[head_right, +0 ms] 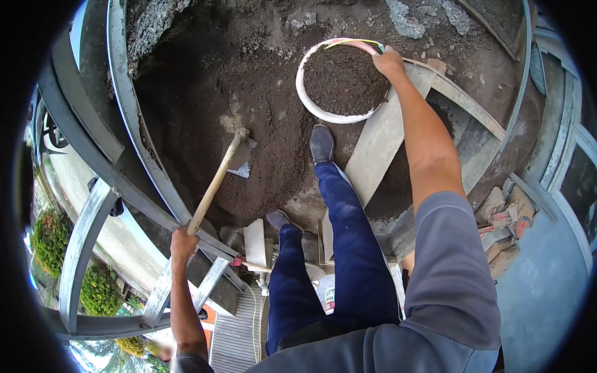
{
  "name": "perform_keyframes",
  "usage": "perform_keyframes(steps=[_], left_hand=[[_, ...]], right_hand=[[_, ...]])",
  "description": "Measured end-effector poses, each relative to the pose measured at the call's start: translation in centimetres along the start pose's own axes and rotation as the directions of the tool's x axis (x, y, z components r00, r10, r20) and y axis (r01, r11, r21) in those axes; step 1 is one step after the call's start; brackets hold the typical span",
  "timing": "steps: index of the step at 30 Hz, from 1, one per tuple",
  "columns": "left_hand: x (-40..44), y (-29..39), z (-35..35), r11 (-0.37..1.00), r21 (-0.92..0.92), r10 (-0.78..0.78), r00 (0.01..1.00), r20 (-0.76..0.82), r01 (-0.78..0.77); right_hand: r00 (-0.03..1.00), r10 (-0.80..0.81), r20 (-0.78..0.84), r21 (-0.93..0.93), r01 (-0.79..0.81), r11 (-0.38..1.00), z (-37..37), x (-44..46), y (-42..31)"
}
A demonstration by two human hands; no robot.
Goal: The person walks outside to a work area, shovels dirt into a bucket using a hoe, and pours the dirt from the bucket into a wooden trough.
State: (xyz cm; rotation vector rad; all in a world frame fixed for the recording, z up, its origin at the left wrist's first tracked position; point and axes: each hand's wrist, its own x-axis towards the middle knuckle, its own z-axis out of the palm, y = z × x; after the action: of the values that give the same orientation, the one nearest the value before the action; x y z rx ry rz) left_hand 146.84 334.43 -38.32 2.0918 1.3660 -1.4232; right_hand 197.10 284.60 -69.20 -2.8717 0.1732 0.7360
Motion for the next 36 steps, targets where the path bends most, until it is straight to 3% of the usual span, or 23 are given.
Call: perform_keyframes(steps=[2, 3, 6, 8, 10, 12, 14, 17, 20, 21, 22, 24, 26, 28, 30, 32, 33, 34, 36], left_hand=[[-0.4, 0.5, -0.1, 0.999, 0.002, -0.032, 0.999, -0.008, 0.032], [0.0, -0.2, 0.4, 1.000, 0.014, -0.027, 0.999, -0.017, 0.027], [0.3, -0.4, 0.5, 0.998, 0.050, -0.040, 0.999, -0.015, 0.041], [0.8, -0.9, 1.0, 0.996, 0.082, 0.025, 0.999, -0.044, -0.021], [1.3, -2.4, 1.8, 0.989, 0.114, 0.104, 0.991, -0.089, -0.093], [1.2, -2.8, 2.4, 0.963, 0.231, 0.181, 0.969, -0.167, -0.140], [-0.7, -1.3, 1.5, 0.985, 0.159, 0.086, 0.991, -0.105, -0.069], [-0.4, -2.2, 2.4, 0.982, 0.166, 0.108, 0.991, -0.077, -0.094], [-0.6, -2.8, 3.5, 0.920, 0.317, 0.290, 0.945, -0.153, -0.231], [-3.4, 0.0, 2.3, 0.933, 0.316, 0.208, 0.974, -0.086, -0.172], [-4.6, 1.5, 3.0, 0.891, 0.325, 0.396, 0.892, -0.218, -0.316], [-6.9, 3.9, 4.5, 0.725, 0.397, 0.688, 0.573, -0.446, -0.563], [-7.4, 7.8, 6.3, 0.671, 0.152, 0.707, 0.566, -0.424, -0.725], [-7.7, 11.6, 8.7, 0.526, -0.177, 0.708, 0.544, -0.450, -0.832], [-4.7, 13.6, 13.2, 0.421, -0.278, 0.661, 0.502, -0.558, -0.863], [-10.4, 13.8, 11.0, 0.482, -0.617, 0.698, 0.698, -0.159, -0.622], [-10.2, 12.0, 13.1, 0.323, -0.637, 0.729, 0.613, -0.304, -0.700], [-10.5, 10.7, 13.7, 0.323, -0.537, 0.714, 0.573, -0.403, -0.779], [-14.0, 8.8, 13.4, 0.335, -0.448, 0.719, 0.532, -0.447, -0.829]], right_hand=[[1.000, -0.002, 0.010, 0.021, 0.002, 1.000, -1.9, -1.7, -0.6], [0.997, -0.009, -0.081, 0.097, 0.017, 0.995, -1.6, -2.5, -0.9], [0.955, 0.079, 0.284, 0.345, -0.179, 0.921, -6.8, -8.5, -5.1], [0.893, 0.028, 0.449, 0.358, -0.209, 0.910, -7.4, -13.2, -7.8], [0.926, -0.133, 0.354, 0.433, -0.036, 0.901, -3.9, -17.2, -8.2], [0.942, -0.078, 0.328, 0.446, -0.081, 0.891, -3.0, -18.3, -8.2], [0.948, -0.062, 0.311, 0.447, -0.088, 0.890, -4.3, -19.7, -8.5], [0.949, -0.081, 0.304, 0.497, -0.086, 0.863, -5.1, -22.5, -8.8], [0.957, -0.082, 0.277, 0.587, -0.101, 0.804, -8.7, -27.5, -9.2], [0.955, -0.103, 0.278, 0.570, -0.078, 0.818, -10.5, -29.3, -9.3], [0.957, -0.119, 0.265, 0.593, -0.064, 0.802, -11.0, -30.8, -8.7], [0.957, -0.103, 0.271, 0.636, -0.098, 0.765, -14.1, -35.3, -8.2], [0.970, -0.113, 0.216, 0.715, -0.078, 0.695, -15.9, -40.0, -7.5], [0.970, -0.136, 0.200, 0.740, -0.058, 0.670, -19.2, -45.5, -7.4], [0.983, -0.142, 0.117, 0.804, -0.010, 0.594, -21.0, -51.2, -7.1], [0.990, -0.140, 0.021, 0.835, 0.060, 0.547, -22.2, -56.2, -6.8], [0.992, -0.123, 0.022, 0.818, 0.053, 0.573, -23.6, -60.7, -6.1], [0.991, -0.125, -0.041, 0.819, 0.105, 0.565, -23.0, -62.1, -5.8], [0.994, -0.098, -0.057, 0.812, 0.103, 0.574, -22.5, -64.7, -5.3]])
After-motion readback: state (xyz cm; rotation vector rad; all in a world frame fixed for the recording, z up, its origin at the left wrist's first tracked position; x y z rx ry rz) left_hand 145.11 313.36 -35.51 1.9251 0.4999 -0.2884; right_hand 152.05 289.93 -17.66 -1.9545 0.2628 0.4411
